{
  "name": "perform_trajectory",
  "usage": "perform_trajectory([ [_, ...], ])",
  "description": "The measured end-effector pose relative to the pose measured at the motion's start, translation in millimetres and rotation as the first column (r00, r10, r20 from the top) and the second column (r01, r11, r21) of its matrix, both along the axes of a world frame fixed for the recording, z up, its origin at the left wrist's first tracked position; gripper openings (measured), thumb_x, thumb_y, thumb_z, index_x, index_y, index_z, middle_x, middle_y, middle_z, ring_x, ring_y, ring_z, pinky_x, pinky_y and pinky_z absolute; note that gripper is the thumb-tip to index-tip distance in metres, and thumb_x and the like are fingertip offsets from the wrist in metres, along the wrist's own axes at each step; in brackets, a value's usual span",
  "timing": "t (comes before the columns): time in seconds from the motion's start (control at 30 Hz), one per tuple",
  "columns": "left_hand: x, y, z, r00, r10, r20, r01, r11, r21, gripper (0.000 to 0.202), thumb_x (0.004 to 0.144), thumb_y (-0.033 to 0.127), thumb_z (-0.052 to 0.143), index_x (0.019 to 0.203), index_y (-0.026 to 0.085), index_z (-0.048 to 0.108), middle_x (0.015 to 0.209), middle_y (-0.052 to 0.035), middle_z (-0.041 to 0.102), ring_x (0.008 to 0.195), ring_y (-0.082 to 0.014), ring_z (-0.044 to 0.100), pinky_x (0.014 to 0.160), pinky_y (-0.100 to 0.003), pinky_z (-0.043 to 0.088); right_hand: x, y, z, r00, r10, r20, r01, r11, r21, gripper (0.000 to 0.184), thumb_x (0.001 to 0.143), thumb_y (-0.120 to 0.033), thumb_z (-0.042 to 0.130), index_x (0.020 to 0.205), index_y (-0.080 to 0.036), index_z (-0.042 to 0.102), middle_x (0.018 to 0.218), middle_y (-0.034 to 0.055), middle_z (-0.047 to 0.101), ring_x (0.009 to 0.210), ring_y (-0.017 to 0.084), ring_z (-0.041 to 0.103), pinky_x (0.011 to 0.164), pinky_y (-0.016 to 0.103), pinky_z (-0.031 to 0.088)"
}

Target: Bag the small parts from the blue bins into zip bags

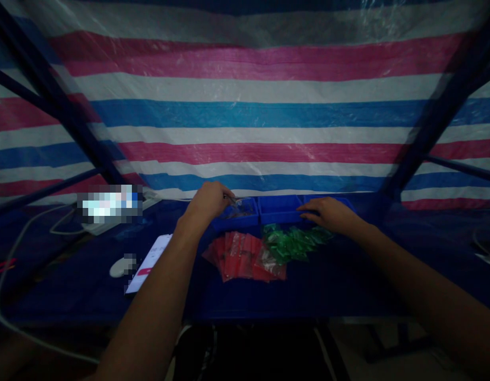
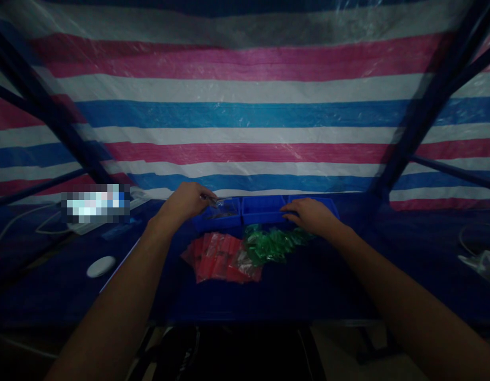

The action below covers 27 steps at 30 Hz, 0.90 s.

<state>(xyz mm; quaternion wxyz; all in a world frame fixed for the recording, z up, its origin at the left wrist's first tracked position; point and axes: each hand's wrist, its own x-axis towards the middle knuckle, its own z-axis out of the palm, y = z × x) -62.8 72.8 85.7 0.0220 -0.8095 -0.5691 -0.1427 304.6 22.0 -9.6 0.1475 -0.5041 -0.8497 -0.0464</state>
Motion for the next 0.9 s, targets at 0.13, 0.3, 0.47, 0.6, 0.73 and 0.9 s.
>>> perform_trajectory([
  [0.13, 14, -21, 11.8, 0.992, -0.129, 0.014, 0.128, 0.991, 0.042, 0.033, 0.082, 0.013, 0.065, 0.104, 0.026, 0.085, 0.097, -0.0068, 0.081, 0.090, -0.0253, 0.074, 0.091, -0.036, 0.055, 0, 1, 0.1, 1.000, 0.001, 0.006, -0.001, 1.000, -0.008, 0.034, 0.101, -0.039, 0.056, 0.131, -0.031, 0.072, 0.122, 0.0050, 0.077, 0.110, 0.027, 0.072, 0.100, 0.042, 0.055],
  [0.3, 46, -58, 1.0, 0.949, -0.311, 0.051, 0.315, 0.944, -0.102, 0.037, 0.079, 0.009, 0.063, 0.103, 0.027, 0.084, 0.095, -0.0045, 0.081, 0.085, -0.0221, 0.074, 0.084, -0.033, 0.056, 0, -1, 1.5, 1.000, -0.001, 0.009, 0.002, 1.000, -0.015, 0.035, 0.102, -0.039, 0.055, 0.132, -0.029, 0.071, 0.124, 0.0058, 0.077, 0.110, 0.028, 0.072, 0.100, 0.042, 0.054],
  [0.47, 59, -77, -25.7, 0.949, -0.316, -0.017, 0.310, 0.940, -0.146, 0.032, 0.082, 0.012, 0.064, 0.103, 0.025, 0.083, 0.100, -0.0078, 0.081, 0.094, -0.0258, 0.075, 0.086, -0.036, 0.056, -2, -2, 2.7, 1.000, 0.005, 0.010, -0.005, 1.000, -0.004, 0.035, 0.102, -0.040, 0.053, 0.132, -0.031, 0.071, 0.123, 0.0053, 0.077, 0.108, 0.028, 0.072, 0.097, 0.043, 0.055],
  [0.6, 53, -79, -32.5, 0.941, -0.338, -0.021, 0.332, 0.932, -0.144, 0.039, 0.084, 0.025, 0.071, 0.123, 0.026, 0.077, 0.115, -0.0102, 0.079, 0.109, -0.0304, 0.072, 0.094, -0.040, 0.056, -1, -1, 2.1, 1.000, 0.008, 0.009, -0.008, 1.000, -0.015, 0.035, 0.102, -0.039, 0.054, 0.132, -0.030, 0.071, 0.124, 0.0054, 0.076, 0.110, 0.027, 0.072, 0.099, 0.042, 0.055],
  [0.73, 41, -74, -15.6, 0.934, -0.352, 0.062, 0.358, 0.917, -0.175, 0.056, 0.084, 0.038, 0.074, 0.138, 0.025, 0.067, 0.131, -0.0085, 0.073, 0.114, -0.0291, 0.071, 0.096, -0.038, 0.056, -1, -1, 2.2, 1.000, -0.002, 0.011, 0.002, 1.000, -0.017, 0.035, 0.102, -0.039, 0.055, 0.132, -0.029, 0.070, 0.124, 0.0058, 0.076, 0.111, 0.027, 0.072, 0.101, 0.040, 0.054],
  [0.9, 28, -49, -2.4, 0.943, -0.318, 0.096, 0.329, 0.931, -0.158, 0.032, 0.095, 0.030, 0.056, 0.120, 0.025, 0.076, 0.120, -0.0045, 0.077, 0.103, -0.0213, 0.073, 0.092, -0.031, 0.054, -3, -2, 3.2, 1.000, -0.005, 0.017, 0.005, 1.000, -0.013, 0.036, 0.102, -0.040, 0.054, 0.132, -0.028, 0.071, 0.123, 0.0069, 0.077, 0.109, 0.028, 0.072, 0.098, 0.042, 0.055],
])
